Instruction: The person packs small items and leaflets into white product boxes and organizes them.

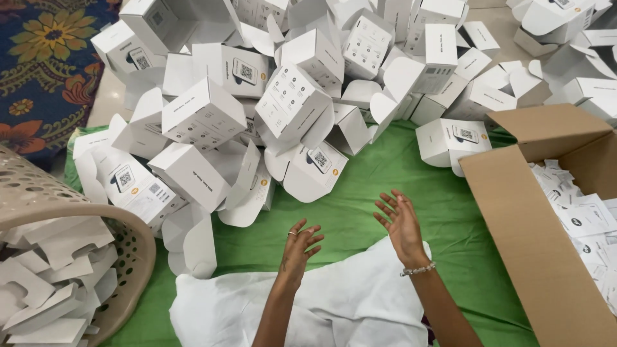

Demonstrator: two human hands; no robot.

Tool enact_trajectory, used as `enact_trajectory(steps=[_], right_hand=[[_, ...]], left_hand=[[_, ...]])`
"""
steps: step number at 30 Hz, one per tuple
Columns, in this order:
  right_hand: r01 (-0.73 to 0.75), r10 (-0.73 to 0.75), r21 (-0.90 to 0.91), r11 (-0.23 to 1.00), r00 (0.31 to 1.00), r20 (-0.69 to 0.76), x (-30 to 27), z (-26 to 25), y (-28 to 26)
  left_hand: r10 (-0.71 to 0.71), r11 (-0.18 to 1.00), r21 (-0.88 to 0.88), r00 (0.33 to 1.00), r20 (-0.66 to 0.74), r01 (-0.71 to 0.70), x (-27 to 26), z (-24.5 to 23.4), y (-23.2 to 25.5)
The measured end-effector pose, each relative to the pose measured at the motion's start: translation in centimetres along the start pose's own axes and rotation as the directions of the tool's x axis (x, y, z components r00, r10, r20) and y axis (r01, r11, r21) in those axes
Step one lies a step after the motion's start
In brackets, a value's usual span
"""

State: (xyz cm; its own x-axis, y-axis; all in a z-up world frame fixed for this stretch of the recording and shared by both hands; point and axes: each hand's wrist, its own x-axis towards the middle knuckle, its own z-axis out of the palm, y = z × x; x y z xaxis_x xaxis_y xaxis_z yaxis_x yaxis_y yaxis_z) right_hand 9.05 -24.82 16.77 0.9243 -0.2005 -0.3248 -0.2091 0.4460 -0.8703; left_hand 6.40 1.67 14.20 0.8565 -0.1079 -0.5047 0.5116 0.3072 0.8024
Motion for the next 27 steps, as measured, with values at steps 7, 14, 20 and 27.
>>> enact_trajectory(steps=[7, 14, 20, 27], right_hand=[[-0.036, 0.036, 0.027, 0.999, 0.999, 0.015, -1.2, -0.4, 3.3], [-0.081, 0.086, -0.054, 0.995, 0.993, 0.085, 0.0, 0.3, 6.5], [-0.138, 0.164, -0.219, 0.966, 0.981, 0.104, 6.4, 1.5, 13.7], [-0.378, 0.349, -0.171, 0.91, 0.92, -0.179, 19.8, 2.5, 18.9]], left_hand=[[0.0, 1.0, -0.003, 1.0, 0.027, 0.0, -1.1, 0.7, 0.3], [0.005, 0.999, -0.042, 1.0, -0.002, -0.005, 1.0, -0.7, -2.1], [-0.011, 1.0, -0.017, 0.997, -0.07, 0.009, 7.3, -3.9, -5.4], [0.013, 0.999, 0.043, 0.979, -0.203, -0.005, 15.5, -8.2, -8.5]])
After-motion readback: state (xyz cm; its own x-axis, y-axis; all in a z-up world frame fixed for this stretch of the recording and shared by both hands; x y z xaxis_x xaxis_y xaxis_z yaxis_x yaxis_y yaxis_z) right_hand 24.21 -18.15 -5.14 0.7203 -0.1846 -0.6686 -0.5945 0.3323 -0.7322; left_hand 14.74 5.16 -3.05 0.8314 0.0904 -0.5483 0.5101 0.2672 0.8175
